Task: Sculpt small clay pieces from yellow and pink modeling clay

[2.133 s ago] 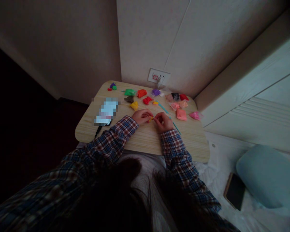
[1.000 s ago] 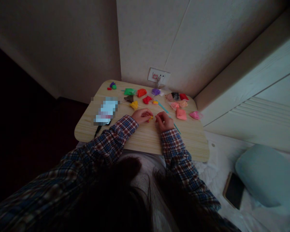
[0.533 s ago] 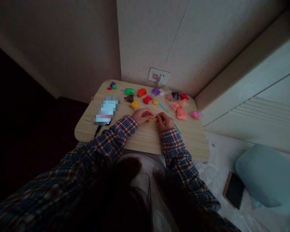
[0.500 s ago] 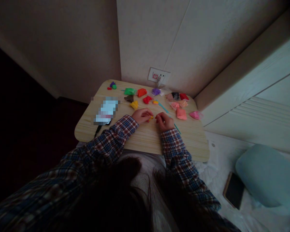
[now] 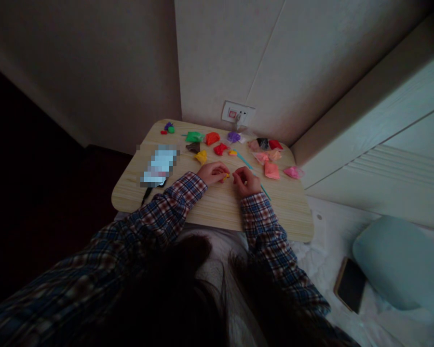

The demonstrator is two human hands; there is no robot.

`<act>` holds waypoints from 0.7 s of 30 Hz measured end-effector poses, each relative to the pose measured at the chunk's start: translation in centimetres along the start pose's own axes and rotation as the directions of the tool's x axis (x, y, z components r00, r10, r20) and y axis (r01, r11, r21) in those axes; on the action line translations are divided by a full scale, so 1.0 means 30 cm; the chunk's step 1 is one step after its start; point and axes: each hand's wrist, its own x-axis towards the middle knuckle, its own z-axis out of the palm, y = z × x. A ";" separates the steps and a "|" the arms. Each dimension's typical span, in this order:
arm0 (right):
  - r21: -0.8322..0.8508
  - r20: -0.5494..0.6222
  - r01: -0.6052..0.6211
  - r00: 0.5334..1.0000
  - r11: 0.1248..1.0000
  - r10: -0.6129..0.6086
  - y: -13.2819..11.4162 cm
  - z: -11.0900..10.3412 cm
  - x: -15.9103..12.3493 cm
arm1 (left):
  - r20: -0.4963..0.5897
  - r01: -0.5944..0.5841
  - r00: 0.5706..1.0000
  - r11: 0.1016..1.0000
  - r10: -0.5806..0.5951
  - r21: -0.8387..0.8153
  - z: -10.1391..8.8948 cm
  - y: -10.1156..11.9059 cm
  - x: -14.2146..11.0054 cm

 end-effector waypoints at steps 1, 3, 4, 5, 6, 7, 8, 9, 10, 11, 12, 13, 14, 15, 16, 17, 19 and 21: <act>0.002 -0.004 -0.002 1.000 1.000 0.002 0.001 0.001 0.000 | 0.001 -0.001 1.000 1.000 0.001 -0.002 0.000 -0.001 0.000; 0.002 -0.014 -0.003 1.000 1.000 0.004 0.005 0.006 0.001 | 0.003 -0.002 1.000 1.000 0.002 -0.005 0.000 -0.003 0.000; 0.001 -0.020 -0.004 1.000 1.000 0.004 0.008 0.009 0.001 | 0.005 -0.002 1.000 1.000 0.002 -0.005 0.000 -0.004 0.000; 0.000 -0.026 -0.005 1.000 1.000 0.005 0.010 0.012 0.001 | 0.008 -0.001 1.000 1.000 0.001 -0.005 -0.001 -0.005 0.000; -0.002 -0.033 -0.006 0.999 1.000 0.006 0.013 0.016 0.001 | 0.009 0.000 1.000 1.000 0.000 -0.005 -0.001 -0.006 0.000; -0.005 -0.039 -0.008 0.999 1.000 0.007 0.016 0.018 0.001 | 0.010 0.000 1.000 1.000 0.000 -0.004 -0.001 -0.006 0.000; -0.007 -0.044 -0.009 0.999 1.000 0.009 0.018 0.021 0.001 | 0.010 -0.001 1.000 1.000 0.001 -0.004 -0.001 -0.007 0.000; -0.010 -0.047 -0.011 0.999 1.000 0.011 0.021 0.023 0.002 | 0.010 -0.004 1.000 1.000 0.004 -0.004 -0.001 -0.007 0.001; -0.012 -0.050 -0.013 0.999 1.000 0.012 0.023 0.025 0.002 | 0.011 -0.007 1.000 1.000 0.007 -0.003 -0.001 -0.007 0.001; -0.013 -0.050 -0.014 0.999 1.000 0.014 0.025 0.026 0.002 | 0.011 -0.011 1.000 1.000 0.011 -0.002 -0.001 -0.007 0.002; -0.012 -0.051 -0.016 0.999 1.000 0.015 0.027 0.027 0.002 | 0.012 -0.013 1.000 1.000 0.013 -0.001 -0.001 -0.007 0.003; -0.010 -0.050 -0.017 0.999 1.000 0.016 0.028 0.028 0.002 | 0.011 -0.014 1.000 1.000 0.014 0.001 -0.001 -0.006 0.003; -0.006 -0.051 -0.018 0.999 1.000 0.018 0.029 0.028 0.003 | 0.011 -0.014 1.000 1.000 0.014 0.003 -0.001 -0.006 0.003; -0.001 -0.051 -0.020 0.998 1.000 0.020 0.030 0.027 0.003 | 0.011 -0.013 1.000 1.000 0.013 0.005 -0.002 -0.005 0.002; 0.005 -0.051 -0.021 0.998 1.000 0.021 0.030 0.026 0.004 | 0.011 -0.012 1.000 1.000 0.012 0.006 -0.002 -0.004 0.002; 0.012 -0.051 -0.021 0.998 1.000 0.022 0.029 0.025 0.004 | 0.012 -0.010 1.000 1.000 0.010 0.006 -0.002 -0.003 0.001; 0.025 -0.050 -0.024 0.998 0.999 0.025 0.028 0.022 0.004 | 0.013 -0.006 1.000 1.000 0.006 0.004 -0.002 -0.002 0.000; 0.038 -0.052 -0.028 0.998 0.999 0.030 0.025 0.019 0.004 | 0.012 -0.003 1.000 1.000 0.003 0.002 -0.001 -0.002 -0.001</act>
